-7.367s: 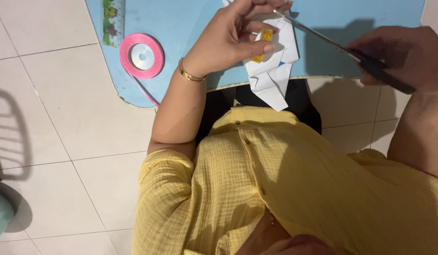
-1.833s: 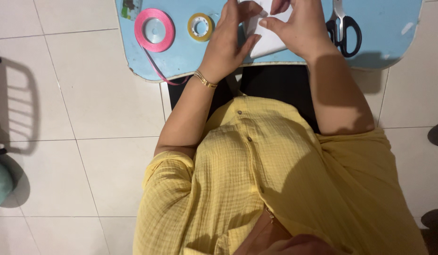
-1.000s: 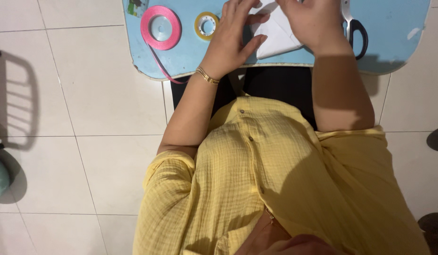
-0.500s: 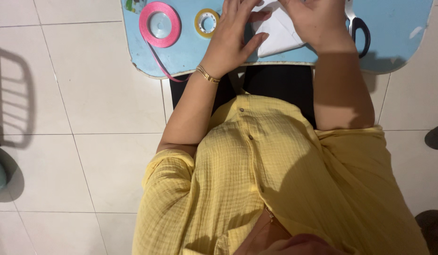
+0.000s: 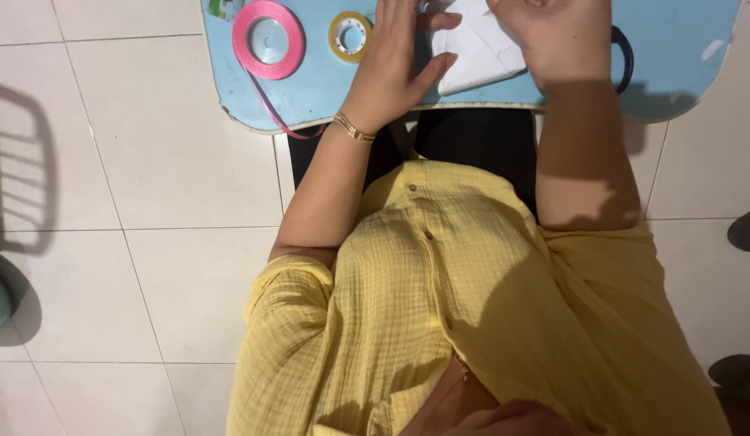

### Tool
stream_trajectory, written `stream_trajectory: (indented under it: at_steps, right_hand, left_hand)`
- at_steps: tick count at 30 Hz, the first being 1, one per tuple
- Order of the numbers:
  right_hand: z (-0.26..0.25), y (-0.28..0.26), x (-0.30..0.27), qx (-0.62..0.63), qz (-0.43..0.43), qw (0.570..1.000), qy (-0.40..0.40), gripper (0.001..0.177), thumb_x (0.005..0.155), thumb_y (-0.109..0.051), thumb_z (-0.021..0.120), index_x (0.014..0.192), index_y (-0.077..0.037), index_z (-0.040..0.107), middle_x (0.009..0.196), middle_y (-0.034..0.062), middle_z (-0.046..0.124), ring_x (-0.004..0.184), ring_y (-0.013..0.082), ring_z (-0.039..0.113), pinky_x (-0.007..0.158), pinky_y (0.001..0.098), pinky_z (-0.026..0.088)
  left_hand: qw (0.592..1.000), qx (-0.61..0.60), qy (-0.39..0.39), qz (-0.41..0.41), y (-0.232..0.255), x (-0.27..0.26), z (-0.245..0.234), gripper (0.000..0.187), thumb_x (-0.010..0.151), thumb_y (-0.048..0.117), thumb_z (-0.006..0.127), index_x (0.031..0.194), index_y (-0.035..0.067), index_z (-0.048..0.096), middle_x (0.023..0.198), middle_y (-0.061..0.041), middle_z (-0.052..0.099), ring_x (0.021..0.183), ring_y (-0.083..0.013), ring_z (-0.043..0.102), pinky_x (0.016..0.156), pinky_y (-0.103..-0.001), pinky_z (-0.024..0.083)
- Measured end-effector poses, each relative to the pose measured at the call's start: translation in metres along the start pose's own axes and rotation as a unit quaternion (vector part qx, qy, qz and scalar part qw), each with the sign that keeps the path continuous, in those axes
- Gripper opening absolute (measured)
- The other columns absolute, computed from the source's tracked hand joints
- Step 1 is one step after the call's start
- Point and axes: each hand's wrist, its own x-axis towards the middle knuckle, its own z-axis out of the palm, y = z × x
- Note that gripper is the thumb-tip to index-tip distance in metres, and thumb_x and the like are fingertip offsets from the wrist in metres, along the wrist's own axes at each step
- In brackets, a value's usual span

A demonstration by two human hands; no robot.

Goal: The person folds a white paper sheet into an envelope shape, then uses scissors to cut pieces of yellow tape and applies them to seal the folds. Finally, a pink ribbon is placed on top of the sealed envelope.

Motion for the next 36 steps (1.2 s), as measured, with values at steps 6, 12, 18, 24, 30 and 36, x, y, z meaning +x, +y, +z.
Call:
stream_trajectory:
  at_steps: [6, 12, 18, 24, 30, 36]
  right_hand:
    - [0.004, 0.006, 0.004, 0.053, 0.054, 0.997, -0.024, 0.007, 0.107, -0.001, 0.076, 0.106, 0.004, 0.072, 0.090, 0.0033, 0.068, 0.078, 0.0104, 0.064, 0.067, 0.0252, 0.050]
    - [0.010, 0.011, 0.009, -0.003, 0.117, 0.992, -0.051, 0.017, 0.109, -0.008, 0.073, 0.094, 0.001, 0.070, 0.073, 0.0025, 0.062, 0.062, 0.0095, 0.057, 0.055, 0.0245, 0.042]
    - [0.012, 0.012, 0.013, 0.038, 0.084, 0.993, -0.072, 0.012, 0.107, -0.006, 0.071, 0.097, 0.000, 0.070, 0.078, 0.0003, 0.066, 0.068, 0.0077, 0.062, 0.061, 0.0218, 0.051]
    - [0.013, 0.025, 0.017, -0.118, 0.131, 0.983, -0.051, 0.029, 0.104, -0.029, 0.081, 0.094, -0.003, 0.073, 0.072, 0.0013, 0.063, 0.062, 0.0093, 0.060, 0.058, 0.0272, 0.049]
    - [0.014, 0.032, 0.023, -0.266, 0.136, 0.949, -0.097, 0.043, 0.105, -0.045, 0.076, 0.107, -0.002, 0.075, 0.070, 0.0063, 0.064, 0.061, 0.0162, 0.062, 0.057, 0.0358, 0.051]
    - [0.020, 0.043, 0.023, -0.239, 0.160, 0.953, -0.093, 0.045, 0.105, -0.047, 0.072, 0.110, -0.002, 0.073, 0.075, 0.0087, 0.068, 0.068, 0.0186, 0.067, 0.062, 0.0377, 0.055]
  left_hand:
    - [0.999, -0.031, -0.024, -0.023, -0.006, -0.003, 0.002, 0.078, 0.101, 0.014, 0.084, 0.153, 0.011, 0.026, 0.132, 0.000, 0.069, 0.132, -0.0257, 0.057, 0.113, -0.039, 0.047]
    - [0.998, -0.017, -0.014, -0.053, -0.020, -0.012, 0.015, 0.086, 0.102, 0.023, 0.087, 0.159, 0.008, 0.024, 0.154, -0.020, 0.042, 0.142, -0.0407, 0.048, 0.117, -0.045, 0.049]
    - [0.994, -0.031, 0.010, -0.103, -0.032, -0.015, 0.026, 0.088, 0.097, 0.028, 0.090, 0.156, 0.006, 0.028, 0.151, -0.025, 0.039, 0.144, -0.0423, 0.043, 0.116, -0.046, 0.048]
    - [0.988, -0.051, -0.023, -0.144, -0.036, -0.015, 0.030, 0.084, 0.097, 0.028, 0.088, 0.155, 0.005, 0.032, 0.149, -0.021, 0.050, 0.145, -0.0378, 0.046, 0.119, -0.045, 0.046]
    - [0.986, -0.044, -0.025, -0.158, -0.037, -0.011, 0.032, 0.080, 0.094, 0.029, 0.089, 0.151, 0.004, 0.039, 0.146, -0.021, 0.051, 0.143, -0.0382, 0.044, 0.119, -0.045, 0.042]
    - [0.981, -0.053, -0.032, -0.183, -0.037, -0.010, 0.031, 0.078, 0.093, 0.030, 0.088, 0.149, 0.003, 0.042, 0.144, -0.021, 0.053, 0.141, -0.0370, 0.047, 0.118, -0.044, 0.044]
